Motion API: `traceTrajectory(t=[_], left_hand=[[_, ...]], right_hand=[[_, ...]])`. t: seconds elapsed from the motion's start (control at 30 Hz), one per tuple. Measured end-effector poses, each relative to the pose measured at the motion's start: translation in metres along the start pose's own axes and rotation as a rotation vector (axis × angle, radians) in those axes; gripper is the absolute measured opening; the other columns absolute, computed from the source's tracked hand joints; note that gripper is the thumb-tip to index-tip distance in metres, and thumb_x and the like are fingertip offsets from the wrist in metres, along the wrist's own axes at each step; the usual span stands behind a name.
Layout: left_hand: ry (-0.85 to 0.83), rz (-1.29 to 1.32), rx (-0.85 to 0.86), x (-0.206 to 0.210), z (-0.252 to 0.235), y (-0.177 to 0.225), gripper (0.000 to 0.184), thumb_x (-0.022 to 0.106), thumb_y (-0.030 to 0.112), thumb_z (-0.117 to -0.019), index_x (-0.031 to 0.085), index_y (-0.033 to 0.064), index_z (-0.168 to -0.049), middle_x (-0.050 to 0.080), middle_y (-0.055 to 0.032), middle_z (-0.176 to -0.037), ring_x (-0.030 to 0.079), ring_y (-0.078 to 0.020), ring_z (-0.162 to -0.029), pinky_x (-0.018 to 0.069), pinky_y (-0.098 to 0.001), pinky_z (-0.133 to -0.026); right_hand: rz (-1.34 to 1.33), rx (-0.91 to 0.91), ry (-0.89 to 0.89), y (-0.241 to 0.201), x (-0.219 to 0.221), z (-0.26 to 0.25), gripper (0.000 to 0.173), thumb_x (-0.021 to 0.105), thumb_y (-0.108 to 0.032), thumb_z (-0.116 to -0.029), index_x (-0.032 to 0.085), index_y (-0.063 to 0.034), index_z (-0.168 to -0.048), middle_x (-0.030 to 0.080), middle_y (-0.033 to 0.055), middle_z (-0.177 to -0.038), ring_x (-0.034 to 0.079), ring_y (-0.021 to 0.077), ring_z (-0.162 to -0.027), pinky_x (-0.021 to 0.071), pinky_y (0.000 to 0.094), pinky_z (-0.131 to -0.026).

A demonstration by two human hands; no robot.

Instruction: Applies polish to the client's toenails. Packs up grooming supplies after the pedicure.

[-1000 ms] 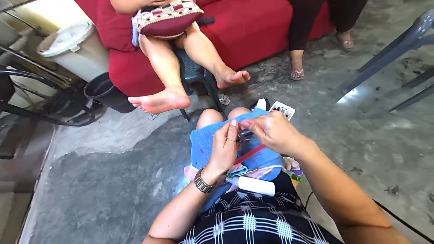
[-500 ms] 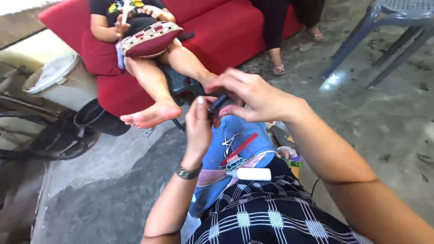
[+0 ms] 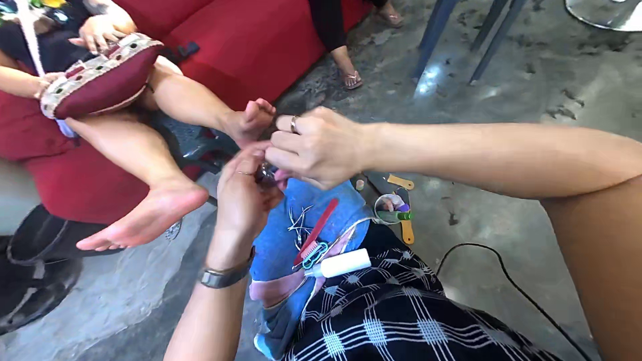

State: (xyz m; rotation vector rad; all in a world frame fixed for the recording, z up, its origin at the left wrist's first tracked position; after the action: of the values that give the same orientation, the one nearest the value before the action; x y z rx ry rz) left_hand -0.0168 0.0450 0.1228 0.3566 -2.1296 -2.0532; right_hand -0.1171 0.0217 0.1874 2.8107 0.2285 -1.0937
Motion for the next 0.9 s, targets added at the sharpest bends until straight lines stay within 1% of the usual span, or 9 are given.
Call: traceTrajectory(t=[0.07, 0.17, 0.3, 0.4, 0.47, 0.53, 0.6, 0.7, 0.9], left_hand=[[0.115, -0.498, 0.445, 0.006, -0.004, 0.019, 0.04, 0.024, 0.021, -0.108, 0.054, 0.0083, -0.132, 0.056, 0.0024, -0.074, 0.049, -0.003, -0.051, 0.0441, -0.0191, -0.046], [0.173, -0.713, 0.697, 0.029, -0.013, 0.007, 0.049, 0.02, 0.022, -0.1088, 0.052, -0.0066, -0.131, 0.058, -0.0044, -0.075, 0.055, -0.0072, -0.059, 0.05, -0.0257, -0.055], [0.093, -0.799, 0.788, 0.044, -0.019, -0.045, 0.041, 0.028, 0.014, -0.1075, 0.05, -0.0065, -0.134, 0.064, -0.014, -0.084, 0.064, -0.0165, -0.07, 0.0555, -0.0325, -0.067], [-0.04, -0.924, 0.734, 0.043, -0.022, -0.077, 0.048, 0.037, 0.04, -0.11, 0.046, 0.0089, -0.145, 0.062, -0.0174, -0.123, 0.063, -0.0266, -0.113, 0.0538, -0.0433, -0.095], [-0.027, -1.084, 0.556, 0.022, -0.024, -0.094, 0.06, 0.035, 0.058, -0.1055, 0.052, 0.0185, -0.147, 0.05, -0.0212, -0.146, 0.046, -0.0384, -0.137, 0.0385, -0.0564, -0.111], [0.075, -1.198, 0.353, -0.017, -0.023, -0.106, 0.059, 0.043, 0.054, -0.1033, 0.062, 0.0115, -0.138, 0.044, -0.0319, -0.149, 0.037, -0.054, -0.139, 0.0286, -0.0683, -0.112], [0.204, -1.275, 0.161, -0.057, -0.018, -0.122, 0.062, 0.047, 0.052, -0.1007, 0.062, 0.0043, -0.137, 0.039, -0.0389, -0.149, 0.03, -0.063, -0.14, 0.0254, -0.0715, -0.114], [0.335, -1.368, -0.006, -0.084, -0.009, -0.142, 0.068, 0.041, 0.057, -0.1006, 0.062, 0.0041, -0.137, 0.046, -0.0364, -0.146, 0.04, -0.0602, -0.136, 0.0359, -0.0679, -0.108], [0.379, -1.445, -0.015, -0.076, -0.017, -0.144, 0.061, 0.037, 0.055, -0.1016, 0.073, 0.0106, -0.122, 0.056, -0.0281, -0.142, 0.051, -0.0552, -0.13, 0.0439, -0.0662, -0.098]], right_hand=[[-0.444, 0.525, -0.117, 0.031, 0.024, 0.028, 0.034, 0.045, -0.016, -0.1068, 0.062, -0.003, -0.08, 0.052, 0.0033, -0.063, 0.054, 0.0146, -0.06, 0.0428, 0.032, -0.057], [-1.194, 1.284, -0.248, 0.043, 0.076, 0.091, 0.048, 0.032, -0.033, -0.1138, 0.05, -0.0082, -0.077, 0.037, -0.0046, -0.051, 0.033, 0.0028, -0.038, 0.031, 0.0179, -0.038], [-1.032, 1.154, -0.264, 0.048, 0.093, 0.131, 0.039, 0.034, -0.028, -0.1134, 0.063, -0.0016, -0.111, 0.057, 0.0069, -0.075, 0.053, 0.0125, -0.058, 0.047, 0.0293, -0.056], [-1.474, 1.301, -0.098, 0.054, 0.135, 0.18, 0.031, 0.033, -0.029, -0.1131, 0.056, -0.0105, -0.103, 0.043, -0.0063, -0.064, 0.042, 0.0003, -0.048, 0.0386, 0.0141, -0.046], [-1.357, 1.476, 0.082, 0.087, 0.149, 0.229, 0.037, 0.033, -0.033, -0.1127, 0.059, -0.0079, -0.107, 0.044, -0.0081, -0.065, 0.04, 0.0002, -0.049, 0.037, 0.0162, -0.047], [-0.936, 1.653, 0.084, 0.127, 0.158, 0.291, 0.042, 0.032, -0.037, -0.113, 0.06, -0.0053, -0.114, 0.048, 0.0013, -0.072, 0.044, 0.0094, -0.054, 0.0408, 0.0265, -0.05], [-0.602, 1.861, -0.084, 0.168, 0.186, 0.371, 0.046, 0.037, -0.035, -0.1126, 0.063, 0.0021, -0.124, 0.066, 0.0236, -0.1, 0.065, 0.0357, -0.087, 0.0528, 0.0549, -0.077], [-0.372, 2.063, -0.367, 0.205, 0.233, 0.453, 0.049, 0.04, -0.036, -0.1115, 0.062, 0.0052, -0.127, 0.064, 0.0306, -0.124, 0.06, 0.0455, -0.123, 0.045, 0.063, -0.103], [-0.265, 2.072, -0.653, 0.226, 0.273, 0.459, 0.045, 0.049, -0.025, -0.1081, 0.052, 0.0072, -0.139, 0.059, 0.0321, -0.133, 0.059, 0.0478, -0.125, 0.0479, 0.0633, -0.1]])
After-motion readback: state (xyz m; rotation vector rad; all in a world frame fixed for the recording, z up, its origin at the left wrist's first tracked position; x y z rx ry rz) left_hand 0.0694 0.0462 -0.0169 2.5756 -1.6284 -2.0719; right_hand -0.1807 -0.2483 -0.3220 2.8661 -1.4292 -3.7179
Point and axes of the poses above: each hand's wrist, its own z-axis away from the middle knuckle, its own x-axis out of the palm, y = z × x, the point moved 10 cm from there along -z, towards the middle knuckle
